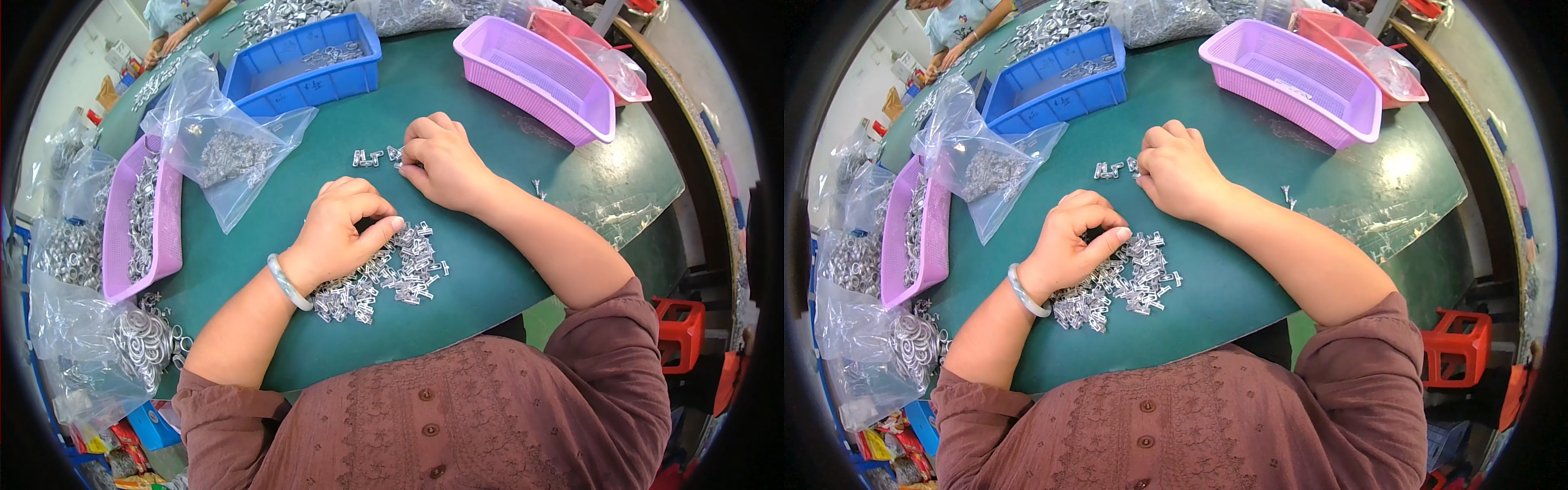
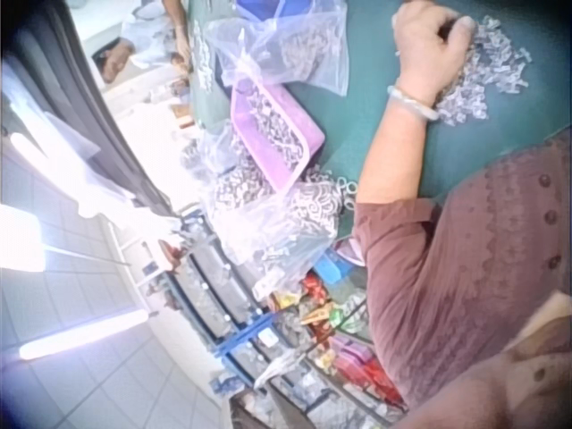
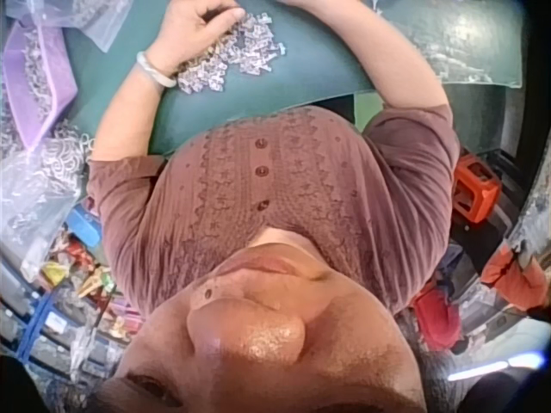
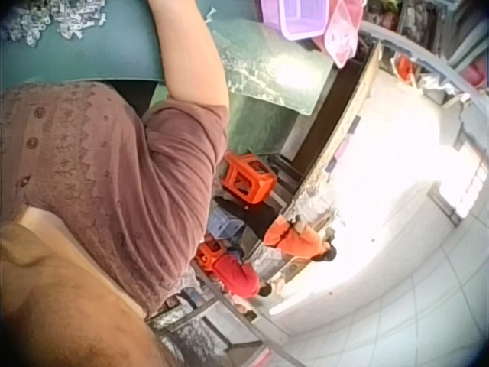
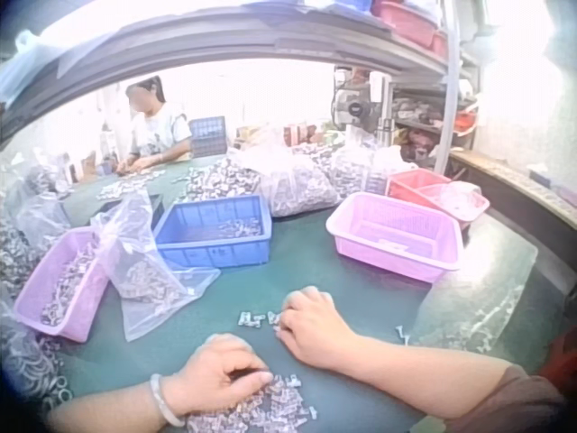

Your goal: The person assembles small metal clips by connecting pairs of parts together by hand, then gathers the assembled clips into a pile on the table.

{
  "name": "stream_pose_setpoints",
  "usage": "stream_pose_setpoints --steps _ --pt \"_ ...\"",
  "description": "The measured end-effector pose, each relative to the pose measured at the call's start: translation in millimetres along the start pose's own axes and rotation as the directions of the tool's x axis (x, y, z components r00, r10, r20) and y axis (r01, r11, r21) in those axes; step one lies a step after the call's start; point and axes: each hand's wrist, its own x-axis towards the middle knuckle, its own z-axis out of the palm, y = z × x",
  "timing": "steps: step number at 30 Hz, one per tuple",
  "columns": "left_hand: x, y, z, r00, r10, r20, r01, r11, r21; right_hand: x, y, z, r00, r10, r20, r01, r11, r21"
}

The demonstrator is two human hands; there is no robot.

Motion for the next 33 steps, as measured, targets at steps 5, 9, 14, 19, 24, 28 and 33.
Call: stream_pose_setpoints --steps 5,9,14,19,24,28,33 --pt "0.4 -3.9 0.6 0.996 -0.024 -0.091 0.028 0.998 0.047 -0.2 -1.8 -2.3 0.998 -0.061 -0.028 0.064 0.991 0.117" --pt "-0.2 -6.6 1.4 0.97 -0.176 -0.17 0.169 0.984 -0.057 -2.2 -11.4 -8.5 0.984 -0.138 -0.113 0.161 0.961 0.225" --pt "1.1 -5.2 0.2 0.979 -0.118 -0.168 0.112 0.993 -0.045 -5.4 -21.0 -12.6 0.96 -0.217 -0.179 0.258 0.932 0.255" --pt "1.0 -6.6 -0.3 0.984 -0.047 -0.17 0.042 0.999 -0.031 -6.5 -22.4 -14.3 0.97 -0.187 -0.155 0.23 0.91 0.345" --pt "0.0 -6.4 -1.1 0.984 -0.137 -0.116 0.114 0.976 -0.185 -7.3 -23.2 -17.3 0.974 -0.172 -0.147 0.218 0.886 0.409" --pt "0.3 -6.7 0.1 0.984 -0.155 -0.087 0.126 0.954 -0.271 -7.5 -22.3 -16.7 0.973 -0.184 -0.141 0.227 0.885 0.408" --pt "0.4 -5.9 -0.2 0.986 -0.154 -0.064 0.13 0.949 -0.287 -7.6 -21.8 -16.5 0.974 -0.171 -0.15 0.219 0.882 0.418"
